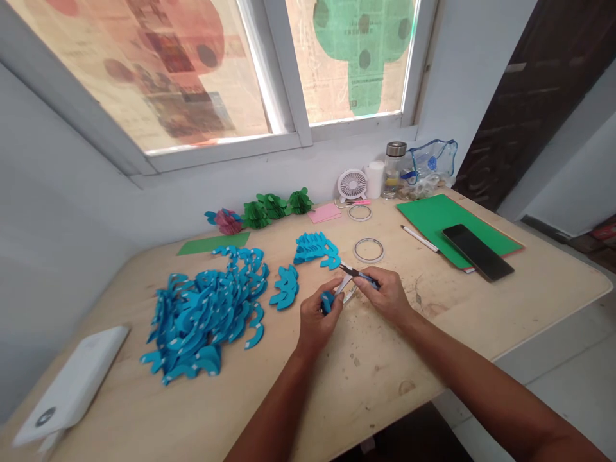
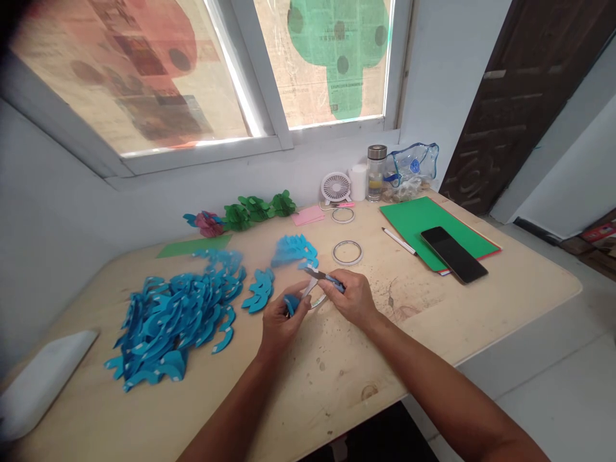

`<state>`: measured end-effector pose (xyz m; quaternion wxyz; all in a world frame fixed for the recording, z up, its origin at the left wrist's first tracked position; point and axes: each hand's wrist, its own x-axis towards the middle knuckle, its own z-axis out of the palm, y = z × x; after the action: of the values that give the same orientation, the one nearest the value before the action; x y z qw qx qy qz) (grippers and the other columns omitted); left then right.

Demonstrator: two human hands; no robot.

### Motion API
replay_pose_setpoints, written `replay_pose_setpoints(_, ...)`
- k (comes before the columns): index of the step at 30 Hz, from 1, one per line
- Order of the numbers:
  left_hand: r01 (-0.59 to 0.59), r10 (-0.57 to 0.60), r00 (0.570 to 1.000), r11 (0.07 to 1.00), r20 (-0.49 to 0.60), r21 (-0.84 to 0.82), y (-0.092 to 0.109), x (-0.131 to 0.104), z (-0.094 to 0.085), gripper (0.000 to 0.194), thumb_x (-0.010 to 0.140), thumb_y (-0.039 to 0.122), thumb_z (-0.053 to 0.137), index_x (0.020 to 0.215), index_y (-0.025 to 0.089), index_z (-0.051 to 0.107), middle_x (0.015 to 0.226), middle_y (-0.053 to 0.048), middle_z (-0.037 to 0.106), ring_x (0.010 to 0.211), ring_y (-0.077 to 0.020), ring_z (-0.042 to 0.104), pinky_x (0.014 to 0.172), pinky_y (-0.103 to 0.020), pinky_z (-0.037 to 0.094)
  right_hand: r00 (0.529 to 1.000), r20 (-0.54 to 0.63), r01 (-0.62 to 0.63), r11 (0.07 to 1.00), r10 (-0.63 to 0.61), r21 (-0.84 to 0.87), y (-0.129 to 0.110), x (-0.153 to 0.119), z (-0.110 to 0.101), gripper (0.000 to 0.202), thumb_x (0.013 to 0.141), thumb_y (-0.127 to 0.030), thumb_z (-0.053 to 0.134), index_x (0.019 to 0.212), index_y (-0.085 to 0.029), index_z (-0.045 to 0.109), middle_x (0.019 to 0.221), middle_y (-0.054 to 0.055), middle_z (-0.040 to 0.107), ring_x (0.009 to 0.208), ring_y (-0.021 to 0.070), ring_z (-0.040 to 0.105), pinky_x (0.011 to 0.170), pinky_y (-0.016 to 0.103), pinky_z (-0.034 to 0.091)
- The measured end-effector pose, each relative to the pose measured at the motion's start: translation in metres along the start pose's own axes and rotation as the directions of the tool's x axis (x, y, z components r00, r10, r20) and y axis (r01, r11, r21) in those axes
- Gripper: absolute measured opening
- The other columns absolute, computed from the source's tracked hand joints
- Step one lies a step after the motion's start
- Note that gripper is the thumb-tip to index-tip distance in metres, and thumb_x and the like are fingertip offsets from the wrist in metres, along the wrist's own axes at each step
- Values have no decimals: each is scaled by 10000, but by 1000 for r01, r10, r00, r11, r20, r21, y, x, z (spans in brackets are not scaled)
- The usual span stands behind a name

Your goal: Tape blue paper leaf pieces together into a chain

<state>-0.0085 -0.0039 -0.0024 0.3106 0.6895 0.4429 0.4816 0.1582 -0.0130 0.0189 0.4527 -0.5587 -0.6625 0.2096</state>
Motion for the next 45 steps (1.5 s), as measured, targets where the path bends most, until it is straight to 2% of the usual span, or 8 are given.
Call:
replay_pose_setpoints(11, 3, -4, 995, 1000, -99, -4, -5, 0, 0, 310, 743, 317, 607, 1018, 183, 656, 587, 38, 532, 459, -63, 418, 456, -171, 357, 998, 64, 21, 997, -16, -75, 1, -1, 1, 349, 829, -464, 461, 729, -158, 595, 614, 6, 528, 563, 112, 457, 543, 228, 309)
replay_pose_setpoints(17, -17, 17, 996, 1000, -88, -6, -4, 0, 1, 321, 751, 311, 602, 1043, 186, 646, 601, 32, 553, 486, -71, 460, 484, -175, 387, 997, 72, 32, 997, -26, -77, -1, -1, 0, 336, 833, -450, 461, 759, -156, 606, 628, 9, 537, 567, 112, 454, 548, 232, 304)
replay_pose_setpoints(24, 2, -2, 992, 1000, -126, 1, -6, -1, 0, 312, 762, 315, 593, 1041, 184, 645, 676, 1, 611, 560, -91, 541, 535, -183, 437, 998, 66, 21, 996, -15, -89, 1, -1, 0, 359, 840, -463, 447, 740, -154, 601, 605, 2, 525, 555, 106, 450, 540, 227, 299)
replay_pose_setpoints(33, -77, 83, 992, 995, -94, 59, -4, 0, 0, 287, 767, 268, 588, 1038, 190, 637, 619, 31, 576, 483, -62, 457, 486, -162, 388, 996, 73, 60, 995, -55, -79, -1, -2, 0, 336, 852, -431, 441, 743, -150, 591, 608, -6, 513, 557, 101, 445, 537, 222, 295)
replay_pose_setpoints(45, -76, 78, 994, 996, -71, 43, -8, 0, 1, 328, 779, 266, 578, 1097, 191, 609, 622, 37, 555, 482, -59, 456, 479, -161, 384, 994, 75, 88, 991, -80, -99, 1, -1, 1, 345, 853, -431, 441, 729, -149, 595, 610, 1, 525, 557, 100, 447, 541, 219, 295)
